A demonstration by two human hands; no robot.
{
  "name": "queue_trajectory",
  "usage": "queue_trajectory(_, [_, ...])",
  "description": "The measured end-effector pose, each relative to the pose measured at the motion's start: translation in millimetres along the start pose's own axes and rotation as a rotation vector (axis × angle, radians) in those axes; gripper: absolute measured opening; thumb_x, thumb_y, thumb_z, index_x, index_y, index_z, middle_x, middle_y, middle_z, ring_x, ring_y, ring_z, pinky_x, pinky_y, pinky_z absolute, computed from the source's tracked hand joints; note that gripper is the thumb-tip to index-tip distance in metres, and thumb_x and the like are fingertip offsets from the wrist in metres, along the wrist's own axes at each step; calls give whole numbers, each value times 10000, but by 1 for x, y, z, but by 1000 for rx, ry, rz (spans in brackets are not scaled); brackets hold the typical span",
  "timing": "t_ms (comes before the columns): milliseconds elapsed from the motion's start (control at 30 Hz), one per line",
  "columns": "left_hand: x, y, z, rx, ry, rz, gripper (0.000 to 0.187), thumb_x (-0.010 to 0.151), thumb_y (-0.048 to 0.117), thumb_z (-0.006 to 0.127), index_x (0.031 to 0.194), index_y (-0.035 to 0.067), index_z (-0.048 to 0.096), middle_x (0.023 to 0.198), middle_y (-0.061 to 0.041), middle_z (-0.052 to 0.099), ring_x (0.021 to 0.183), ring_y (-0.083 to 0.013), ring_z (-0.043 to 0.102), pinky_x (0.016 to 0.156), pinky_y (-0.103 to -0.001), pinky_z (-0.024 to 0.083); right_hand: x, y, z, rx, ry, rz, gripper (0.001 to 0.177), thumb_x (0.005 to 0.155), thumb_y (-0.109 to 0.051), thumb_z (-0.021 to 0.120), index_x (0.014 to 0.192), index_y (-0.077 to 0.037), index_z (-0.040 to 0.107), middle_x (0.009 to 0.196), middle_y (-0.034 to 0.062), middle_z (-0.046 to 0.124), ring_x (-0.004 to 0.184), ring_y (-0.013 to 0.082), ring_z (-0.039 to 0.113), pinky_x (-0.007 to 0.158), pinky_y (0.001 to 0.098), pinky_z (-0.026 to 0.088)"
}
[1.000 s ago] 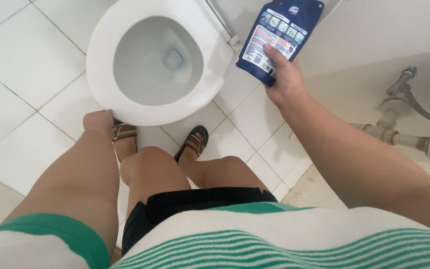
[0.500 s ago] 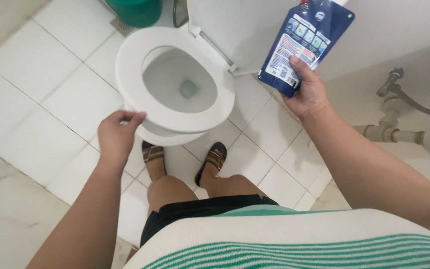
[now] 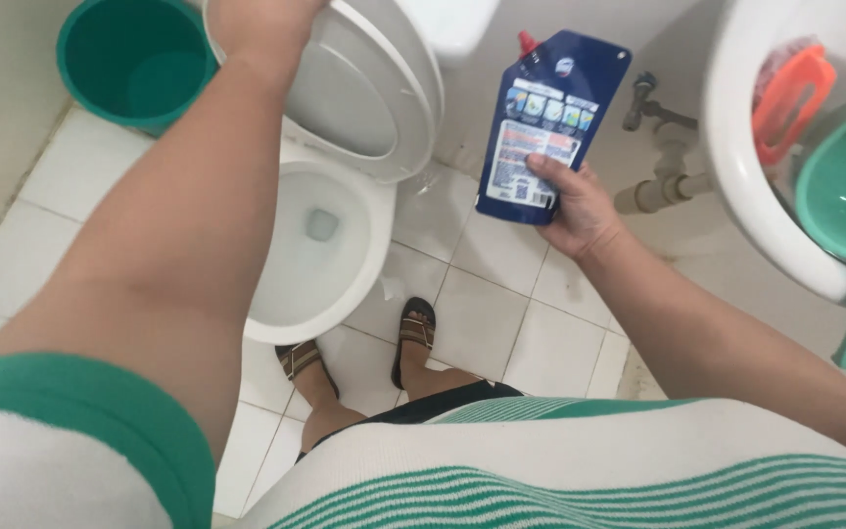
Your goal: Cleaning a toilet bowl and tank with detergent and a brush.
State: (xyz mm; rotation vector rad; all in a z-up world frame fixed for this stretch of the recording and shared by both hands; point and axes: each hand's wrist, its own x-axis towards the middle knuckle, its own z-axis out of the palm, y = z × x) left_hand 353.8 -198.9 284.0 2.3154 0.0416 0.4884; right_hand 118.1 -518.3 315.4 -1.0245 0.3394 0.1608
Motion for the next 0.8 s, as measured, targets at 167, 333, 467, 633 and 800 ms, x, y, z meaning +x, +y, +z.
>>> queue_trajectory(167, [-8,20,-6,-11,-30,-42,515,800,587,814,863,82,739,858,-121,750,783,-335,691,664,-453,507,-12,10,-10,-70,83,110,426,885,-39,719,1284,-90,578,1234,91,700,1160,264,704,1027,470,608])
queue_trajectory(333, [-52,14,-38,5,-4,-78,579,890,608,762,827,36,696,824,-167,724,775,-377,667,678,-484,492,-12,19,-3,-95,85,156,417,871,-40,722,1265,-81,591,1223,95,708,1143,260,709,1005,458,610])
queue_trajectory(467, [-147,-19,-85,11,-100,-229,659,953,623,680,770,-11,663,784,-227,687,769,-411,660,720,-497,497,-8,27,20,-160,157,192,408,865,-36,721,1246,-83,582,1210,97,710,1125,257,721,990,456,622])
queue_trajectory(633, [-255,-60,-148,86,-315,-500,670,934,654,615,799,7,720,779,-206,714,775,-369,687,750,-465,528,7,33,60,-234,187,159,405,873,-31,719,1258,-54,597,1216,115,726,1111,271,734,969,444,633])
queue_trajectory(800, [-294,-74,-204,135,-513,-734,644,896,662,611,813,35,730,752,-164,731,731,-314,708,711,-437,549,45,34,111,-295,227,118,412,869,1,702,1266,-38,599,1227,131,736,1103,283,749,941,433,654])
